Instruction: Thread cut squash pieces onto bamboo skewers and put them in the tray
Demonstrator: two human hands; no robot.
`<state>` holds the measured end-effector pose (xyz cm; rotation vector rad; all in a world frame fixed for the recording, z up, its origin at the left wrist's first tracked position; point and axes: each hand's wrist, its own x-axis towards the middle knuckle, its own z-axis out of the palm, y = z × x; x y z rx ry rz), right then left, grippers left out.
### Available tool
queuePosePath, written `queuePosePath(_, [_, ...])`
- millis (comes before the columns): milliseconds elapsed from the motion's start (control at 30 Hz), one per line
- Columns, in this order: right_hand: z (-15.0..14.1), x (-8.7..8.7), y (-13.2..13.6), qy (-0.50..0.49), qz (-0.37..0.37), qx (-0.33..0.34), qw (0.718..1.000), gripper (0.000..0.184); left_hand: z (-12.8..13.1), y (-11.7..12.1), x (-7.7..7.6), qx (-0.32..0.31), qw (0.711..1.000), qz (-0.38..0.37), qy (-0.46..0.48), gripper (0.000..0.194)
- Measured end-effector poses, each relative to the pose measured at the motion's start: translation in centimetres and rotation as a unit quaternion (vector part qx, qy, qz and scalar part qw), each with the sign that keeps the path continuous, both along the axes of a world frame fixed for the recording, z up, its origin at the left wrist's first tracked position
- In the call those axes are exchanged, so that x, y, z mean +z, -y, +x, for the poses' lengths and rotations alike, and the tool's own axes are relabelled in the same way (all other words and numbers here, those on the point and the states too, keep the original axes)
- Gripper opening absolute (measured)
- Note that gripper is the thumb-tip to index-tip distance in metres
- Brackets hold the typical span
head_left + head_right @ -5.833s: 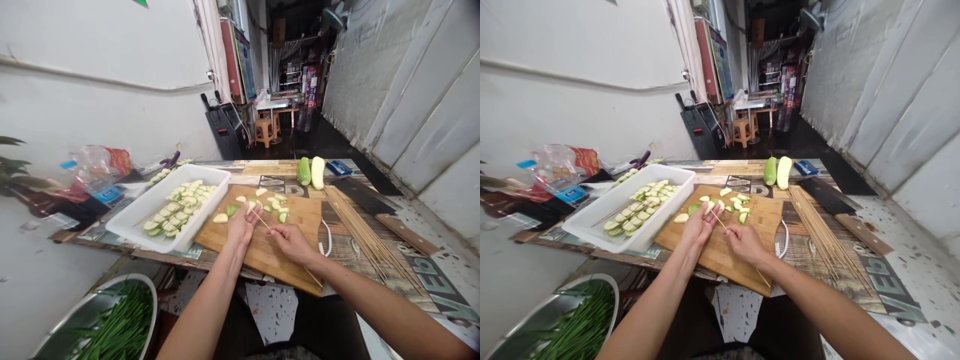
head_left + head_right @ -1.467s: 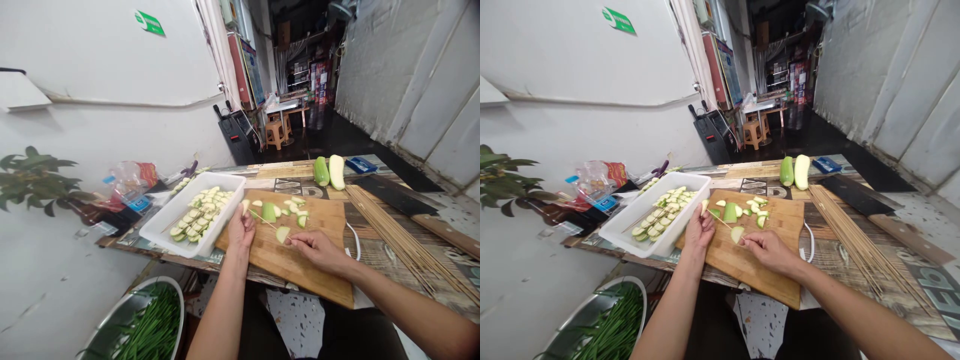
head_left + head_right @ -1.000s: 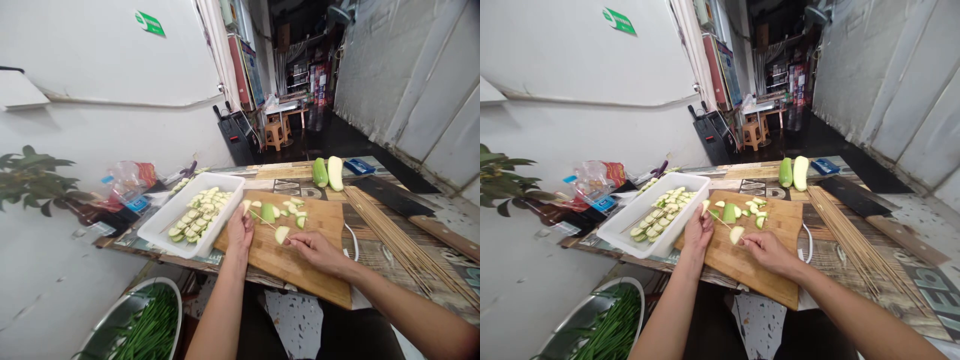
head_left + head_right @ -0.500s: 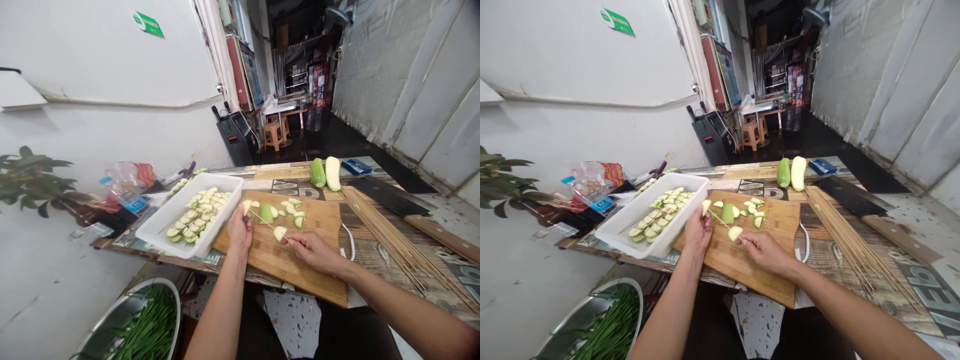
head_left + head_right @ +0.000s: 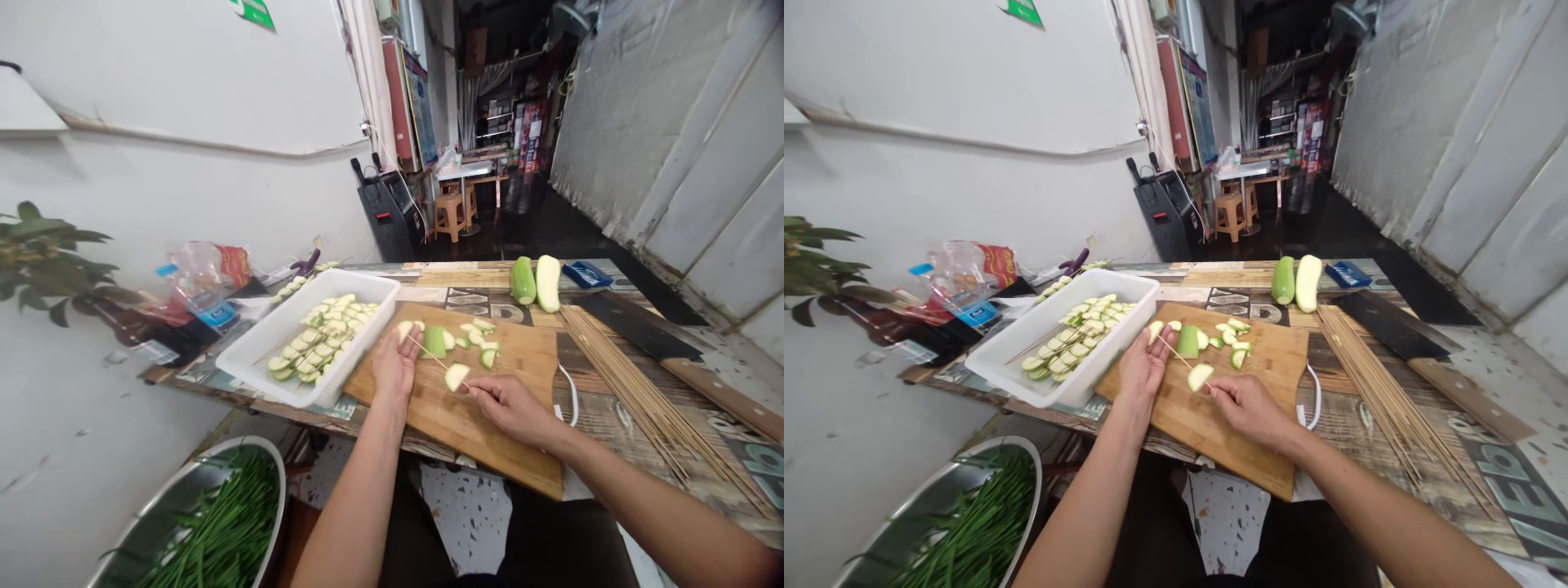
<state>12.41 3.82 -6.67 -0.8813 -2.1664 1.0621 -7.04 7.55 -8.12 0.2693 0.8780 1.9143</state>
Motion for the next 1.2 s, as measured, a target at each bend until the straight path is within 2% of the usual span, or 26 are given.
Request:
queuePosePath(200, [0.07, -0.18, -0.01, 0.008, -0.003, 0.002, 1.0, 0.027, -0.26, -0.22, 0.12, 0.017, 1.0, -0.014, 0.011, 0.006])
queuePosePath(1200, [-0.3, -0.17, -0.3, 0.033, -0.011, 0.002, 0.999, 0.028, -0.04, -0.23, 0.02, -0.001, 1.0, -0.006, -0.027, 0.006])
